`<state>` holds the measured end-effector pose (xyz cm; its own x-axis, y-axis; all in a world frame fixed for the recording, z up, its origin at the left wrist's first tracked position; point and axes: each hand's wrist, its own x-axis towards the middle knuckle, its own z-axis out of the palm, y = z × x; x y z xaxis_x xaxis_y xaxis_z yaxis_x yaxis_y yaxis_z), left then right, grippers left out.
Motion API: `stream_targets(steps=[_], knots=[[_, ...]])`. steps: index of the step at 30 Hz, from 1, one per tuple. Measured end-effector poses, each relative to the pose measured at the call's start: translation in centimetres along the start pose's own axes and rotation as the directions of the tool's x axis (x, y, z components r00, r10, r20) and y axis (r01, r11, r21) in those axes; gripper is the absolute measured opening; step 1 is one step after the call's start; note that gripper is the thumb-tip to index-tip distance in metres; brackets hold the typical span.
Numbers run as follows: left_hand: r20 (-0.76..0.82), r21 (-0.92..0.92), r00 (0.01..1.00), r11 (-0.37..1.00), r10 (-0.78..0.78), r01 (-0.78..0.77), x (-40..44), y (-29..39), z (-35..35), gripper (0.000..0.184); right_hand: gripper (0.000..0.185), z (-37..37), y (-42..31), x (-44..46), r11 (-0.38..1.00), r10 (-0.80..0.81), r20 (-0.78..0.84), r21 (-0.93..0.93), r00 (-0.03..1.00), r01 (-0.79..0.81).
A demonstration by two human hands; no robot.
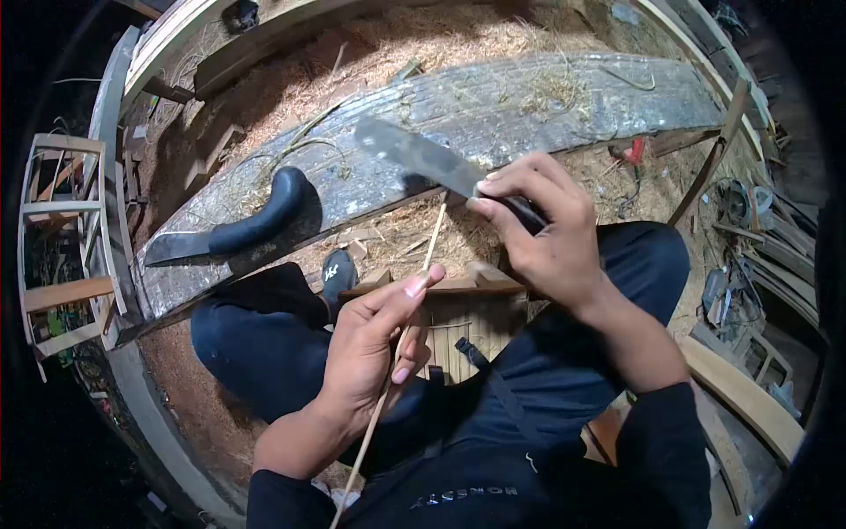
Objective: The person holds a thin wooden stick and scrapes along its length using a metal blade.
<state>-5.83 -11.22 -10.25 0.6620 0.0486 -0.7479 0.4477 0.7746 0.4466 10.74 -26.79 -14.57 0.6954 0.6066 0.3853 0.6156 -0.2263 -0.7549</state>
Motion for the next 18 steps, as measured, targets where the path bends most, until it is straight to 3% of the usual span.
stream_targets(steps=[1,2,3,4,5,6,7,11,18], knots=[[0.002,-0.005,1.0,1.0,0.019,-0.019,0.0,0.2,0.0,0.036,0.013,0.1,-0.4,0.1,0.999,-0.031,-0.068,0.013,0.997,0.032],[0.02,0.052,0.996,0.995,0.085,-0.086,0.0,0.4,-0.1,0.035,0.015,-0.1,-1.1,0.3,0.996,0.07,-0.102,0.055,0.992,-0.064],[0.041,0.107,0.988,0.982,0.152,-0.155,0.1,0.6,-0.1,0.035,0.018,-0.1,0.2,0.6,0.996,0.017,-0.13,0.087,0.991,-0.006],[0.028,0.099,0.983,0.978,0.18,-0.181,0.1,0.9,0.1,0.034,0.021,-0.5,-0.1,0.9,0.9,0.325,-0.065,0.329,0.943,-0.288],[0.051,0.094,0.97,0.966,0.238,-0.242,0.4,0.9,0.0,0.033,0.026,-1.2,-0.8,1.8,0.689,0.557,0.07,0.519,0.828,-0.507],[0.048,0.173,0.957,0.941,0.285,-0.289,0.5,1.1,0.4,0.035,0.035,-0.9,0.1,2.0,0.616,0.562,0.132,0.591,0.816,-0.52],[0.048,0.253,0.942,0.908,0.333,-0.334,0.6,1.3,0.9,0.036,0.035,-0.8,0.1,2.4,0.631,0.539,0.126,0.595,0.833,-0.499],[0.101,0.207,0.898,0.874,0.428,-0.439,2.3,1.8,1.1,0.033,0.032,-0.8,-0.7,3.1,0.345,0.54,0.268,0.794,0.798,-0.501],[0.144,0.306,0.819,0.762,0.556,-0.571,2.7,1.0,1.9,0.03,0.036,-0.7,-0.9,3.4,0.272,0.476,0.306,0.841,0.825,-0.469]])
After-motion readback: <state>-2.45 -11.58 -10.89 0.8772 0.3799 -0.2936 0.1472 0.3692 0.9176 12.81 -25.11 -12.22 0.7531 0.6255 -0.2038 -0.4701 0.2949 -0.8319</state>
